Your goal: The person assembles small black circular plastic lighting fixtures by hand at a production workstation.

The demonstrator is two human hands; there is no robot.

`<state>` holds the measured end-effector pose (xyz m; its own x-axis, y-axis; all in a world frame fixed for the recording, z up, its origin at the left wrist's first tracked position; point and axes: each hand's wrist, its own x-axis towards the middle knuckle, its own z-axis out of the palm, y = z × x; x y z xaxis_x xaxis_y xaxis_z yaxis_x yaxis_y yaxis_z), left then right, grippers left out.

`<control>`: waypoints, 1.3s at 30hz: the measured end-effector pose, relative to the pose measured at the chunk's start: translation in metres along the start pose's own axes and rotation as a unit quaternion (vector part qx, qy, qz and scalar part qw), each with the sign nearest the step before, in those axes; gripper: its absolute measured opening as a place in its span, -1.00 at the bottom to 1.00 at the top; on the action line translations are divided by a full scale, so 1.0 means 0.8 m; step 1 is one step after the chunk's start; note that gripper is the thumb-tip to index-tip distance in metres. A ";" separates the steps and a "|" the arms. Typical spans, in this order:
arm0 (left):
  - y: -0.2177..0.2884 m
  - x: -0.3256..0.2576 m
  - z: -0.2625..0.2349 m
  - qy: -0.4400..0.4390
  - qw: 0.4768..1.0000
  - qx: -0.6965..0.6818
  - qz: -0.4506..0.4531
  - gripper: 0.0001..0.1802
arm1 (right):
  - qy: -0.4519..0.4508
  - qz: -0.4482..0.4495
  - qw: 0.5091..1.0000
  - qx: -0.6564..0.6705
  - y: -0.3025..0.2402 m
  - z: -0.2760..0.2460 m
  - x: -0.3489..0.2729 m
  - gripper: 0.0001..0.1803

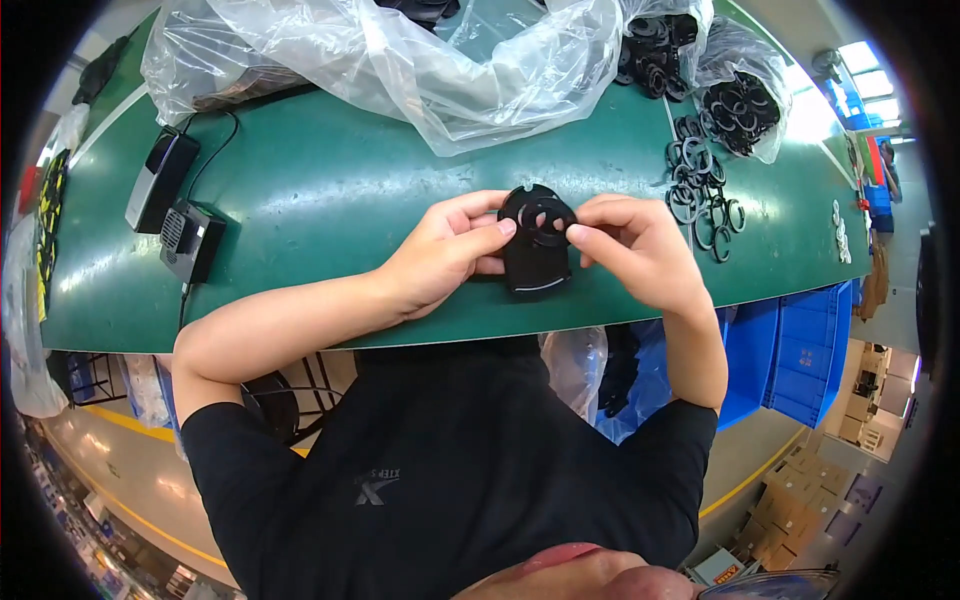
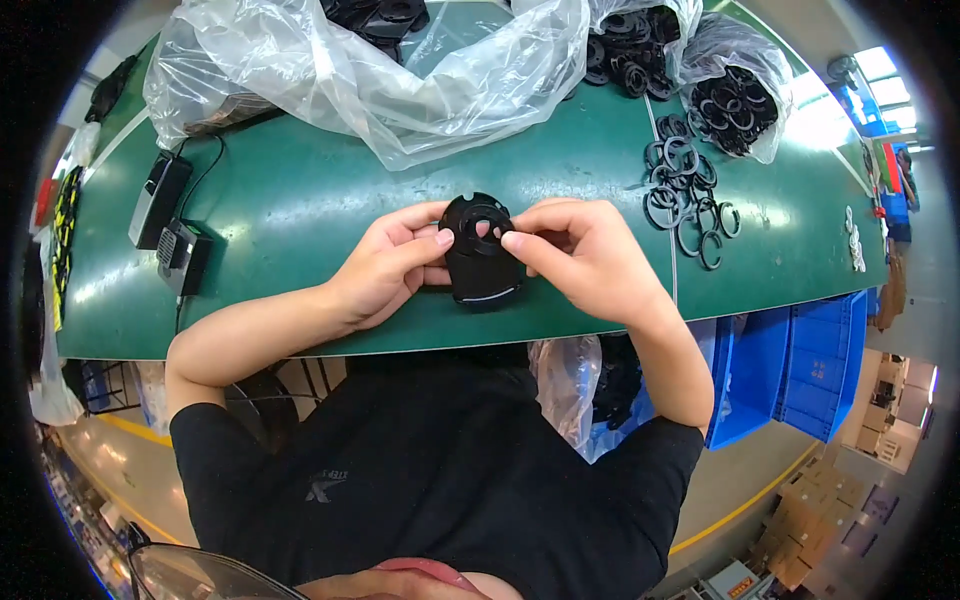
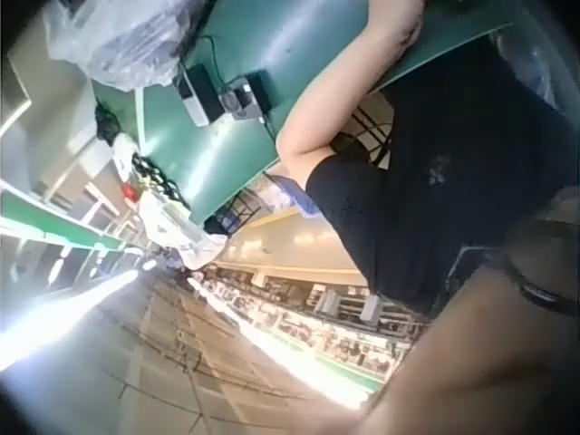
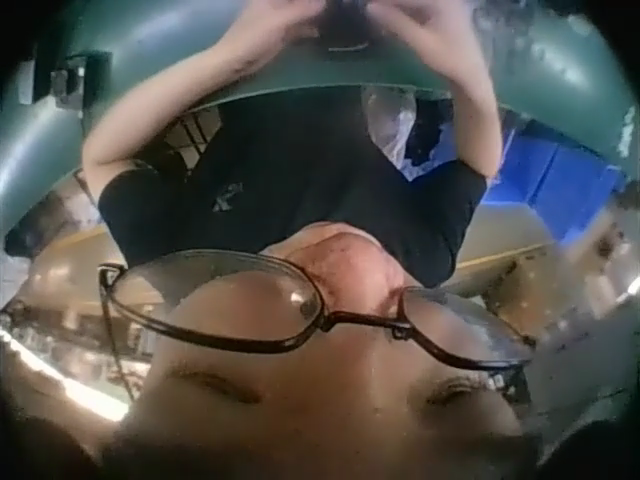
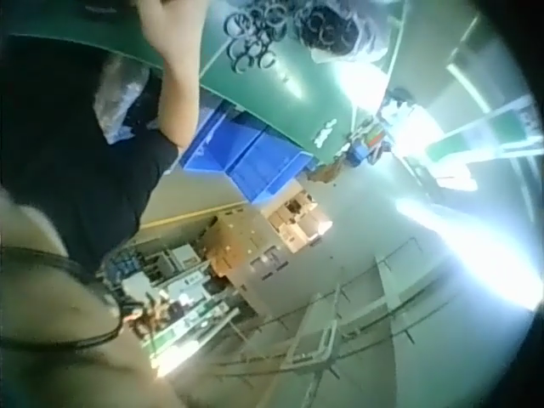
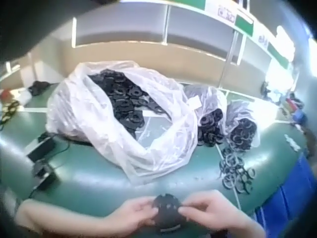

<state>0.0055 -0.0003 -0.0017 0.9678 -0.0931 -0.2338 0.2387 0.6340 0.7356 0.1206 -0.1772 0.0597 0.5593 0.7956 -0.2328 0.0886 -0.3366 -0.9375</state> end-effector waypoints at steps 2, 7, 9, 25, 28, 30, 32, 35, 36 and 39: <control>0.001 -0.002 0.001 -0.022 1.000 -0.016 0.009 -0.62 | 0.020 -0.021 0.997 -0.068 0.012 0.004 0.006 -0.79; -0.003 -0.002 -0.001 -0.007 1.000 0.019 0.004 -0.66 | 0.085 -0.069 0.989 -0.103 0.015 0.016 0.008 -0.81; -0.003 -0.002 -0.001 -0.003 1.000 0.020 0.001 -0.65 | 0.107 -0.103 0.979 -0.142 0.014 0.019 0.007 -0.81; -0.006 -0.009 0.001 0.012 0.995 0.094 -0.027 -0.63 | 0.091 -0.038 0.995 0.029 0.042 0.023 0.004 -0.71; -0.003 -0.011 0.005 0.024 0.995 0.097 -0.028 -0.63 | 0.055 -0.023 0.997 0.039 0.041 0.022 0.002 -0.73; -0.001 -0.011 0.005 0.033 0.990 0.136 -0.026 -0.63 | 0.033 -0.023 0.997 0.068 0.040 0.024 0.006 -0.72; 0.000 -0.009 0.005 0.049 0.983 0.176 -0.027 -0.63 | 0.048 -0.032 0.996 0.072 0.044 0.021 0.004 -0.72; -0.001 -0.003 0.011 -0.001 0.989 0.147 0.000 -0.63 | 0.065 -0.028 0.994 0.086 0.041 0.020 0.001 -0.77; 0.000 -0.004 0.011 0.009 0.989 0.147 0.000 -0.63 | 0.064 -0.013 0.994 0.083 0.038 0.019 0.002 -0.77; 0.001 -0.004 0.010 -0.015 0.994 0.106 -0.005 -0.62 | 0.071 -0.009 0.993 0.093 0.043 0.021 0.006 -0.77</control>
<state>0.0033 -0.0056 0.0044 0.9664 -0.1232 -0.2255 0.2569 0.4576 0.8513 0.1127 -0.1765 0.0223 0.6702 0.7175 -0.1899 -0.0476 -0.2138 -0.9757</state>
